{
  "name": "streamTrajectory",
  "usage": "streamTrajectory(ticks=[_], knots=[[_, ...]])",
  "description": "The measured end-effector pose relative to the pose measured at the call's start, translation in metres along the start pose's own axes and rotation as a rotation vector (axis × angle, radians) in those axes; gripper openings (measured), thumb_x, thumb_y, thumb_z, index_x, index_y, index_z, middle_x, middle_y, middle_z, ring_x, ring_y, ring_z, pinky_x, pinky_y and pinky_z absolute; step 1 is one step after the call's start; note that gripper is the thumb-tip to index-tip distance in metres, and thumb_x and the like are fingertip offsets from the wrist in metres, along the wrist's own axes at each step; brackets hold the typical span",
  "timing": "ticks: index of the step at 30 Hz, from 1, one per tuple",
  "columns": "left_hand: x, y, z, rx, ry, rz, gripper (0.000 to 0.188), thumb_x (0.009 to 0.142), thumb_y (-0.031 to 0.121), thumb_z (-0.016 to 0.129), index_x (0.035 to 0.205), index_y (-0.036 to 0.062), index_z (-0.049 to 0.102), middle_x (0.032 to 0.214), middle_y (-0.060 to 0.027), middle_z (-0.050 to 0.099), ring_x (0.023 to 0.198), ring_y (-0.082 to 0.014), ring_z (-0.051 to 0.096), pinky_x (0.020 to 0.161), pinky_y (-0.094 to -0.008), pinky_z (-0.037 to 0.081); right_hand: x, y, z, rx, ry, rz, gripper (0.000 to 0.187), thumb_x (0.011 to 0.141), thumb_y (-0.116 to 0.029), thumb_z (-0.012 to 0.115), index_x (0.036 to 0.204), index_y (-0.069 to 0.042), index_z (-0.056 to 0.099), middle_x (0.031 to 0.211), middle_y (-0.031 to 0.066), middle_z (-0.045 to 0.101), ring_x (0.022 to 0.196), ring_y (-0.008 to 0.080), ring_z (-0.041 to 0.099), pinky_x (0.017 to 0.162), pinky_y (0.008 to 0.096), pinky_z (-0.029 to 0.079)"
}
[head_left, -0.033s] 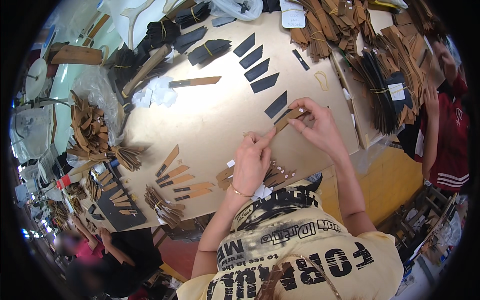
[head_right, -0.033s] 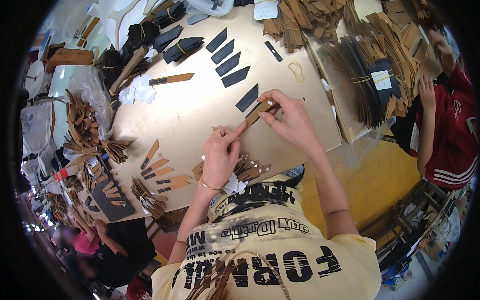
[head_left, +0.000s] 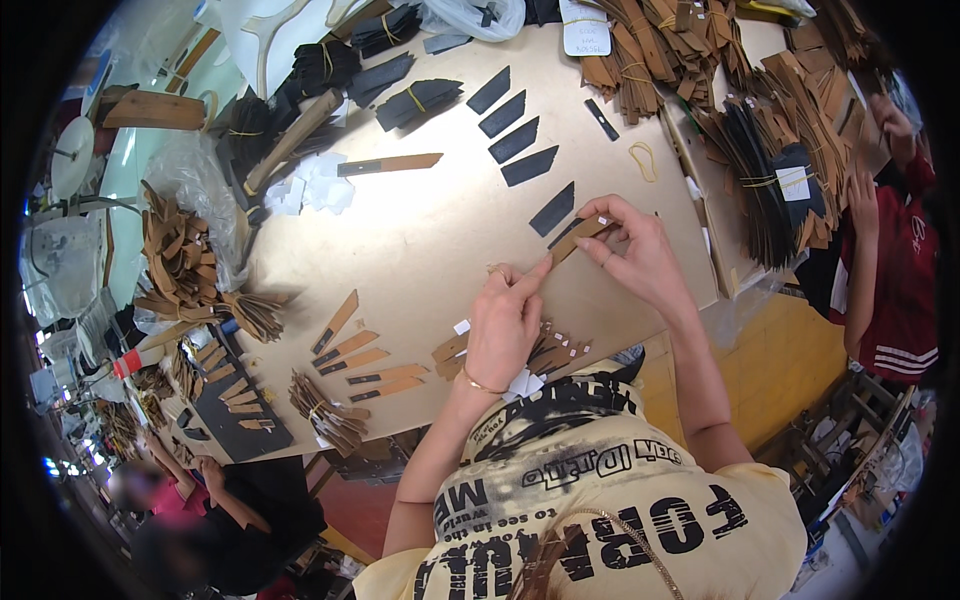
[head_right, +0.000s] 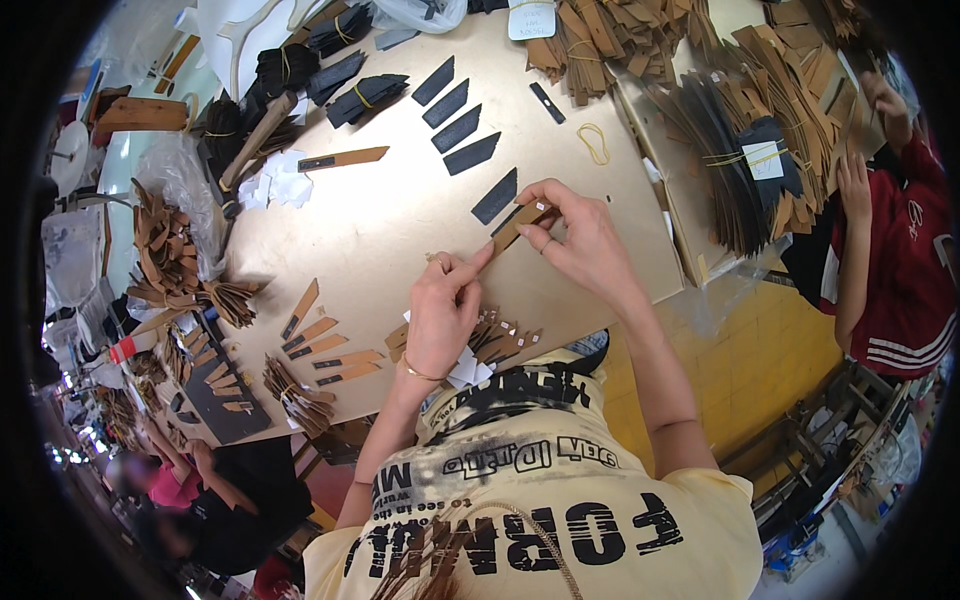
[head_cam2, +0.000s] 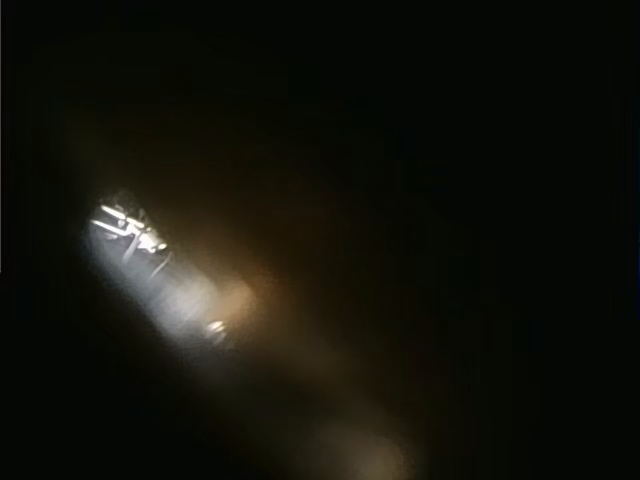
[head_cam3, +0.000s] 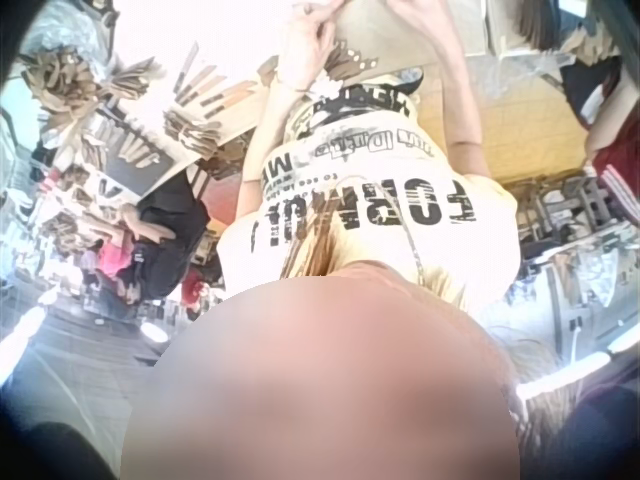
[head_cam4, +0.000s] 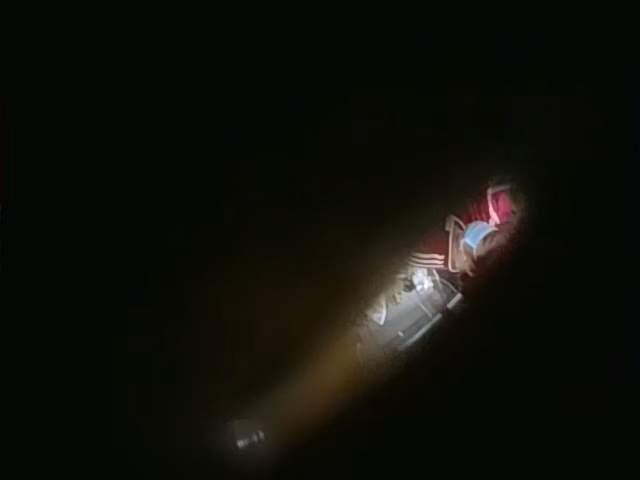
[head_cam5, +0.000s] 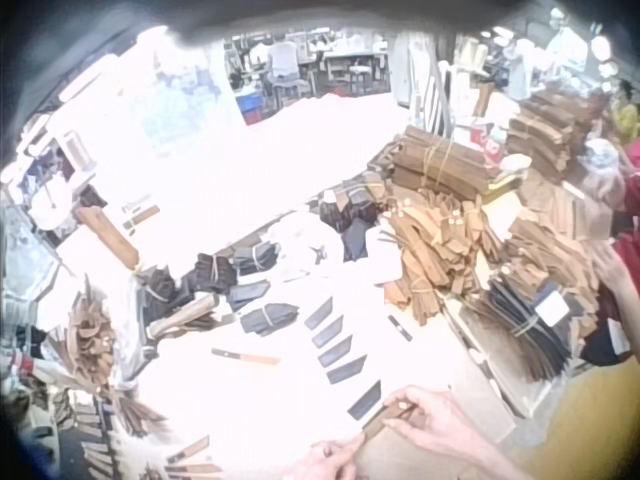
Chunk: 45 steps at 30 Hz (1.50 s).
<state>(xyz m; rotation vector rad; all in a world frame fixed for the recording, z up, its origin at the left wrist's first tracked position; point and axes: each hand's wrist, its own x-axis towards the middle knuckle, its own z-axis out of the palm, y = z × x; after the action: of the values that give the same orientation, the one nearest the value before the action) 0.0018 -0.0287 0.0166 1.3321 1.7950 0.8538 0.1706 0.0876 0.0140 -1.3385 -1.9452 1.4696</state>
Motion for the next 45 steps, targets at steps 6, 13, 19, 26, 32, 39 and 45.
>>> streamTrajectory(ticks=[6, 13, 19, 26, 32, 39, 45], knots=[[0.002, 0.0, 0.0, 0.041, -0.001, 0.022, 0.044, 0.082, -0.008, 0.057, 0.12, 0.0077, 0.07, 0.074, -0.0106, 0.052, 0.063, -0.0211, 0.054, 0.062, -0.0336, 0.046, 0.0, 0.002, 0.001, -0.006, 0.013, -0.022, 0.029, 0.082, -0.004, 0.072, 0.109, -0.002, 0.063, 0.105, 0.0045, 0.07, 0.082, 0.0151, 0.068, 0.074, 0.0272, 0.048], [0.003, -0.002, 0.001, 0.077, -0.012, 0.049, 0.047, 0.081, -0.009, 0.057, 0.122, 0.0107, 0.07, 0.076, -0.0113, 0.051, 0.064, -0.0237, 0.055, 0.063, -0.0354, 0.048, 0.001, 0.005, 0.002, -0.007, 0.013, -0.018, 0.028, 0.081, -0.002, 0.072, 0.108, -0.002, 0.063, 0.102, 0.0048, 0.07, 0.079, 0.0142, 0.067, 0.072, 0.0268, 0.049], [0.004, -0.004, 0.004, 0.182, -0.047, 0.096, 0.051, 0.08, -0.009, 0.058, 0.126, 0.0119, 0.067, 0.08, -0.0127, 0.052, 0.067, -0.0269, 0.058, 0.065, -0.0386, 0.05, 0.001, 0.004, 0.002, -0.021, 0.02, -0.031, 0.028, 0.081, -0.002, 0.071, 0.108, -0.002, 0.063, 0.1, 0.0046, 0.07, 0.077, 0.0136, 0.066, 0.071, 0.0267, 0.049], [0.004, -0.002, 0.009, 0.313, -0.073, 0.105, 0.052, 0.08, -0.008, 0.057, 0.129, 0.01, 0.065, 0.083, -0.0156, 0.052, 0.07, -0.0309, 0.059, 0.067, -0.0415, 0.051, 0.0, 0.001, 0.002, -0.014, 0.045, -0.024, 0.027, 0.082, -0.003, 0.071, 0.109, -0.002, 0.065, 0.095, 0.0046, 0.069, 0.077, 0.0127, 0.064, 0.071, 0.0251, 0.048], [0.004, 0.002, 0.012, 0.376, -0.081, 0.111, 0.051, 0.081, -0.007, 0.057, 0.129, 0.0061, 0.064, 0.085, -0.0174, 0.051, 0.073, -0.033, 0.059, 0.067, -0.0424, 0.051, 0.005, 0.005, -0.01, 0.001, 0.122, -0.062, 0.026, 0.085, -0.003, 0.069, 0.111, -0.002, 0.066, 0.088, 0.0046, 0.067, 0.076, 0.0112, 0.06, 0.07, 0.0246, 0.049], [0.004, 0.003, 0.012, 0.395, -0.078, 0.106, 0.05, 0.081, -0.007, 0.056, 0.13, 0.0058, 0.063, 0.086, -0.0175, 0.052, 0.072, -0.0333, 0.06, 0.067, -0.043, 0.052, 0.006, 0.009, -0.009, -0.027, 0.149, -0.045, 0.023, 0.086, -0.001, 0.067, 0.109, -0.002, 0.064, 0.084, 0.006, 0.067, 0.075, 0.013, 0.062, 0.068, 0.0264, 0.05], [0.003, 0.002, 0.012, 0.403, -0.071, 0.119, 0.05, 0.082, -0.007, 0.056, 0.129, 0.005, 0.063, 0.086, -0.0177, 0.052, 0.073, -0.0335, 0.06, 0.067, -0.043, 0.052, 0.005, 0.01, -0.007, -0.039, 0.174, -0.058, 0.02, 0.086, 0.001, 0.067, 0.106, -0.001, 0.062, 0.084, 0.0056, 0.066, 0.075, 0.013, 0.062, 0.067, 0.026, 0.05]])
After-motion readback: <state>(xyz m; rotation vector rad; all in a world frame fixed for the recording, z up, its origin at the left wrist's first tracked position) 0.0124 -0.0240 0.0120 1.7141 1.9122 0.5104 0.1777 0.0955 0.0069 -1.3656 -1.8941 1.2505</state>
